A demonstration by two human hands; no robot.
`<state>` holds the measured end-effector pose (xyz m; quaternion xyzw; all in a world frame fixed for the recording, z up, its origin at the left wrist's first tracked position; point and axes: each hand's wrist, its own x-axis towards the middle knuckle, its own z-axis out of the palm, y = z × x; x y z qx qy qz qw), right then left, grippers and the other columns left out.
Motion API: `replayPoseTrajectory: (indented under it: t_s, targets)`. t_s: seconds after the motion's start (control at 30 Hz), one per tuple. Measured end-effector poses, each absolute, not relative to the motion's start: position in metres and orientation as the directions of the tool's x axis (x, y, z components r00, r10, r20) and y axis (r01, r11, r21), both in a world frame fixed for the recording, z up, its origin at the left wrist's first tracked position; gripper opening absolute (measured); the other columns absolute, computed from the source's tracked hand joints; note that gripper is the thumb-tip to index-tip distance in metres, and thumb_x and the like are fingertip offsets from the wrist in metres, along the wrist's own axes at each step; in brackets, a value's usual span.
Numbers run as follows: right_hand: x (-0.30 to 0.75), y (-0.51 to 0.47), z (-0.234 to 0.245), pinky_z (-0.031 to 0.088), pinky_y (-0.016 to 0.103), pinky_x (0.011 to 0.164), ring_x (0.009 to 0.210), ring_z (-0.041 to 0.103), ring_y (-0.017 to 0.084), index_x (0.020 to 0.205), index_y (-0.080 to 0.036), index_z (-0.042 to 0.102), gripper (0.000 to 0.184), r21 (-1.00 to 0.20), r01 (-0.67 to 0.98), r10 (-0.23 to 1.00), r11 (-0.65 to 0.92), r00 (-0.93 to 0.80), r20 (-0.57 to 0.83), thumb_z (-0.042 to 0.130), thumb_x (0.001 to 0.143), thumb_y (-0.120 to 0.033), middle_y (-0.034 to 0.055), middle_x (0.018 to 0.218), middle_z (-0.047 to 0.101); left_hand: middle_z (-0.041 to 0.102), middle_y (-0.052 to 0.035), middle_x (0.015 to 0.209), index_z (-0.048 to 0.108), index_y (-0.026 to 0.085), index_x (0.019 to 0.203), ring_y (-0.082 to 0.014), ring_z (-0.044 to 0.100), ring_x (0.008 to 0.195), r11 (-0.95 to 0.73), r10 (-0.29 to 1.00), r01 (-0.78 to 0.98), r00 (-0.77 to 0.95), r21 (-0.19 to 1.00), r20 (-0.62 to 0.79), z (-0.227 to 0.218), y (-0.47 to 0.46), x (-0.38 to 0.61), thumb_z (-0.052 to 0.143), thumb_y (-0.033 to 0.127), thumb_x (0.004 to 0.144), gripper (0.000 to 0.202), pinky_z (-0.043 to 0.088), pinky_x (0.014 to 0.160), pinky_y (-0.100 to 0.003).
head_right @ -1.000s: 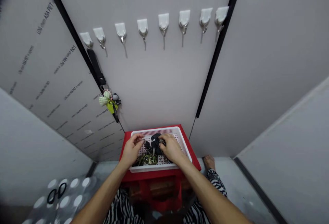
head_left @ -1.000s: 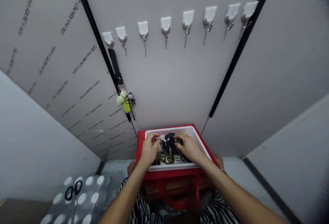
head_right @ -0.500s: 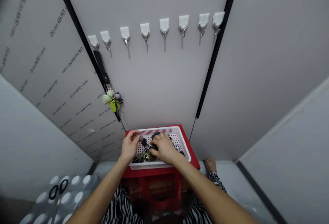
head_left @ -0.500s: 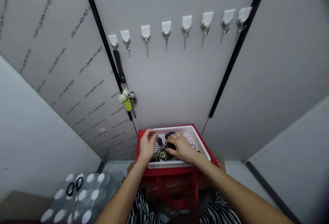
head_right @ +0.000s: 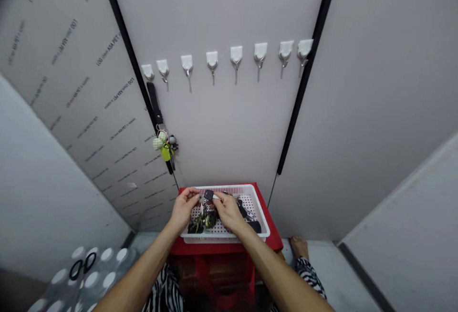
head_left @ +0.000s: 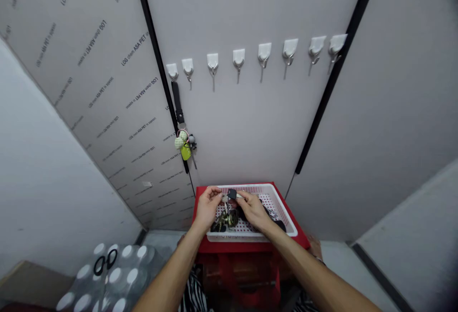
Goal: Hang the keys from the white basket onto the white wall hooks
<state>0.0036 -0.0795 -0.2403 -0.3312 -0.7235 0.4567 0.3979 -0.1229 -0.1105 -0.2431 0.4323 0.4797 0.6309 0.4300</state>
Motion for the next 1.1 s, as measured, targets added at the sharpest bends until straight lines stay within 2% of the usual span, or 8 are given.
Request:
replayPoseTrajectory:
  t_s: [0.1, 0.27, 0.47, 0.57, 0.73, 0.9, 1.0, 1.1]
  targets:
    - [0.003, -0.079, -0.241, 0.037, 0.021, 0.053, 0.053, 0.047, 0.010, 0.075, -0.014, 0.055, 0.022, -0.950, 0.038, 0.878, 0.310, -0.395, 0.271, 0.036, 0.067, -0.023, -0.0010, 0.057, 0.054, 0.049, 0.0013, 0.064, 0.048, 0.015, 0.072, -0.0076, 0.044, 0.059, -0.160, 0.976, 0.001, -0.149, 0.987, 0.159, -0.242, -0.111, -0.122, 0.045, 0.019, 0.060, 0.013, 0.036, 0.058, -0.019]
    - [0.002, -0.074, -0.246, 0.040, 0.023, 0.050, 0.048, 0.049, 0.010, 0.080, -0.014, 0.053, 0.026, -0.992, -0.089, 0.950, 0.087, -0.291, 0.110, 0.041, 0.063, -0.029, -0.0007, 0.058, 0.056, 0.053, -0.0010, 0.074, 0.053, 0.015, 0.076, -0.0111, 0.045, 0.070, -0.198, 0.979, 0.361, 0.037, 0.911, 0.198, -0.246, -0.111, -0.117, 0.045, 0.012, 0.058, 0.020, 0.033, 0.066, -0.022]
    - [0.004, -0.071, -0.248, 0.040, 0.023, 0.047, 0.045, 0.050, 0.011, 0.082, -0.014, 0.053, 0.028, -0.990, -0.140, 0.965, 0.002, -0.258, 0.039, 0.042, 0.062, -0.031, -0.0014, 0.055, 0.056, 0.046, 0.0020, 0.057, 0.049, 0.013, 0.064, -0.0076, 0.040, 0.053, -0.126, 0.987, 0.314, -0.057, 0.941, 0.151, -0.248, -0.110, -0.116, 0.043, 0.017, 0.060, 0.008, 0.031, 0.052, -0.018]
    - [0.004, -0.070, -0.248, 0.040, 0.022, 0.048, 0.048, 0.050, 0.011, 0.081, -0.014, 0.054, 0.028, -0.996, -0.084, 0.958, 0.042, -0.281, 0.064, 0.041, 0.063, -0.031, -0.0005, 0.057, 0.056, 0.040, 0.0042, 0.051, 0.046, 0.014, 0.061, -0.0063, 0.035, 0.048, -0.108, 0.985, 0.243, -0.105, 0.964, 0.137, -0.247, -0.110, -0.117, 0.045, 0.016, 0.058, 0.005, 0.028, 0.047, -0.017]
    - [0.006, -0.067, -0.252, 0.040, 0.022, 0.049, 0.052, 0.051, 0.011, 0.091, -0.014, 0.050, 0.032, -0.997, 0.037, 0.970, 0.067, -0.237, 0.057, 0.036, 0.062, -0.020, 0.0024, 0.068, 0.058, 0.041, 0.0040, 0.052, 0.045, 0.013, 0.058, -0.0067, 0.036, 0.051, -0.139, 0.968, 0.186, -0.180, 0.973, 0.173, -0.242, -0.112, -0.118, 0.045, 0.017, 0.058, 0.004, 0.030, 0.051, -0.017]
    - [0.009, -0.069, -0.249, 0.038, 0.027, 0.073, 0.078, 0.050, 0.013, 0.089, -0.014, 0.051, 0.035, -0.952, 0.157, 0.960, 0.263, -0.144, 0.241, 0.034, 0.059, -0.012, 0.0059, 0.088, 0.055, 0.045, 0.0025, 0.057, 0.046, 0.014, 0.059, -0.0077, 0.040, 0.055, -0.172, 0.955, 0.165, -0.216, 0.971, 0.205, -0.243, -0.112, -0.120, 0.046, 0.018, 0.058, 0.004, 0.032, 0.056, -0.019]
    - [0.008, -0.076, -0.243, 0.033, 0.029, 0.078, 0.083, 0.048, 0.014, 0.080, -0.016, 0.056, 0.027, -0.823, 0.318, 0.877, 0.471, -0.268, 0.398, 0.039, 0.060, -0.015, 0.0051, 0.085, 0.056, 0.045, 0.0028, 0.057, 0.046, 0.014, 0.059, -0.0074, 0.040, 0.054, -0.180, 0.949, 0.111, -0.243, 0.977, 0.203, -0.245, -0.111, -0.121, 0.047, 0.018, 0.058, 0.005, 0.032, 0.055, -0.018]
    - [0.003, -0.081, -0.241, 0.032, 0.031, 0.076, 0.080, 0.047, 0.016, 0.080, -0.017, 0.057, 0.023, -0.710, 0.388, 0.790, 0.587, -0.464, 0.400, 0.044, 0.061, -0.022, 0.0049, 0.081, 0.057, 0.044, 0.0035, 0.055, 0.045, 0.014, 0.060, -0.0067, 0.039, 0.053, -0.182, 0.952, 0.060, -0.240, 0.981, 0.191, -0.244, -0.111, -0.122, 0.047, 0.018, 0.058, 0.005, 0.031, 0.054, -0.018]
